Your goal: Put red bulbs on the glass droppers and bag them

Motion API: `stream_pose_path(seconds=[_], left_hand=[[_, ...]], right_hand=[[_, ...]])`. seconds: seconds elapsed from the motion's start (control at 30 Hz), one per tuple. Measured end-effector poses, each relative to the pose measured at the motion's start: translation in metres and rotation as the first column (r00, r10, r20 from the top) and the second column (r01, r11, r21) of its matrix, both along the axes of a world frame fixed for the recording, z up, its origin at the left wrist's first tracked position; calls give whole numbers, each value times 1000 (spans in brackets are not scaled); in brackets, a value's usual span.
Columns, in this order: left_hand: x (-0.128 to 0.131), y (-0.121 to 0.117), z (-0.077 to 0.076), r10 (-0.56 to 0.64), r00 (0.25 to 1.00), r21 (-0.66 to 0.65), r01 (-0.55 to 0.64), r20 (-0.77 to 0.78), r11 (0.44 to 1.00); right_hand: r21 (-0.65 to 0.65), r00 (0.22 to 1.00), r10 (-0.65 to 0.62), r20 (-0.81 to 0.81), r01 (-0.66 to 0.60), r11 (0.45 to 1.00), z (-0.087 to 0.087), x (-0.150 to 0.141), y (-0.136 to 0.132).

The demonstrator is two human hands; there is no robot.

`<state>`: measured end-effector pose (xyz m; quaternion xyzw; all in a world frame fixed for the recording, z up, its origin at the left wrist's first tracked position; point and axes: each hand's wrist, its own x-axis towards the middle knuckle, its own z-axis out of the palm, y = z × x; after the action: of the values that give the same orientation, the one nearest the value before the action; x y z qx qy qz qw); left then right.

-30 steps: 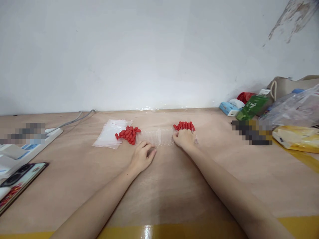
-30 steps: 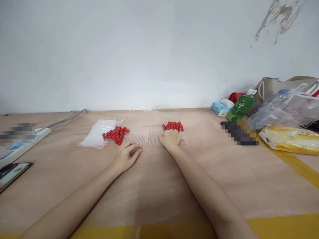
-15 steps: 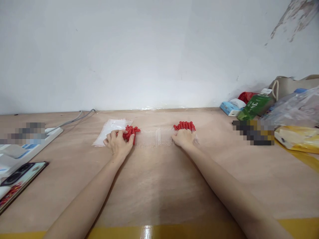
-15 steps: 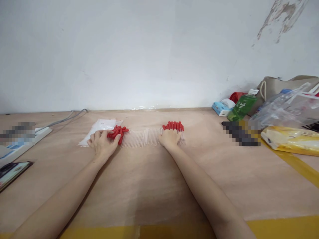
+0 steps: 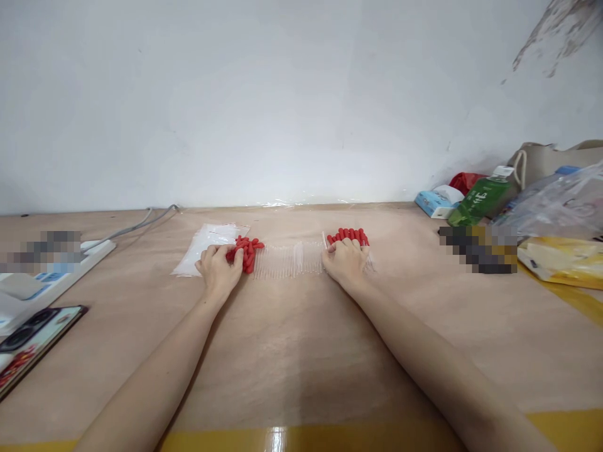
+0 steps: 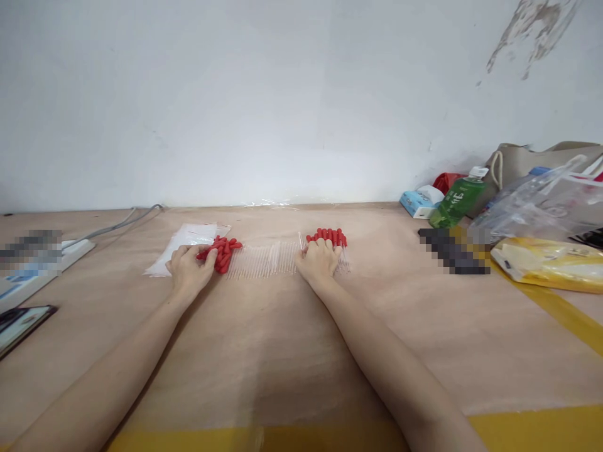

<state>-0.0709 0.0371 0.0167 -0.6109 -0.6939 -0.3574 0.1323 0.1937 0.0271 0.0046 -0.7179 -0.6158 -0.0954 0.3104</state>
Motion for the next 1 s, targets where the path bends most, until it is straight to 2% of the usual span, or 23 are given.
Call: stream_pose_path(seconds=[0.17, 0.3, 0.37, 0.43, 0.5, 0.6, 0.67, 0.73, 0.9, 1.0], left_hand=[[-3, 5, -5, -157, 986, 96, 152, 49, 984], [-1, 2, -2, -113, 979, 184, 82, 170, 980], [6, -3, -1, -139, 958, 254, 73, 251, 964], [18, -11, -1, -282, 907, 294, 190, 312, 937], [34, -22, -4, -498, 808, 269, 428, 314, 863], [58, -45, -7, -736, 636, 78, 742, 232, 666], [68, -59, -7, -797, 564, -86, 824, 216, 560], [72, -67, -6, -815, 541, -174, 840, 207, 514], [72, -67, -8, -782, 582, -192, 813, 222, 550], [70, -62, -11, -758, 597, -150, 802, 262, 579]], right_hand=[[80, 998, 44, 44, -47, 996, -5, -3, -5], [122, 996, 82, -43, -76, 990, -5, -4, -5], [152, 978, 156, -139, -135, 979, -4, -1, -5], [195, 935, 280, -216, -240, 951, -4, 4, -8], [226, 873, 427, -236, -378, 898, -5, 10, -15], [213, 789, 592, -168, -557, 803, -7, 19, -33], [181, 767, 630, -119, -607, 774, -7, 24, -46], [159, 764, 637, -106, -619, 769, -6, 28, -57], [118, 767, 628, -134, -616, 779, -2, 28, -68], [84, 748, 654, -115, -649, 756, -4, 26, -69]])
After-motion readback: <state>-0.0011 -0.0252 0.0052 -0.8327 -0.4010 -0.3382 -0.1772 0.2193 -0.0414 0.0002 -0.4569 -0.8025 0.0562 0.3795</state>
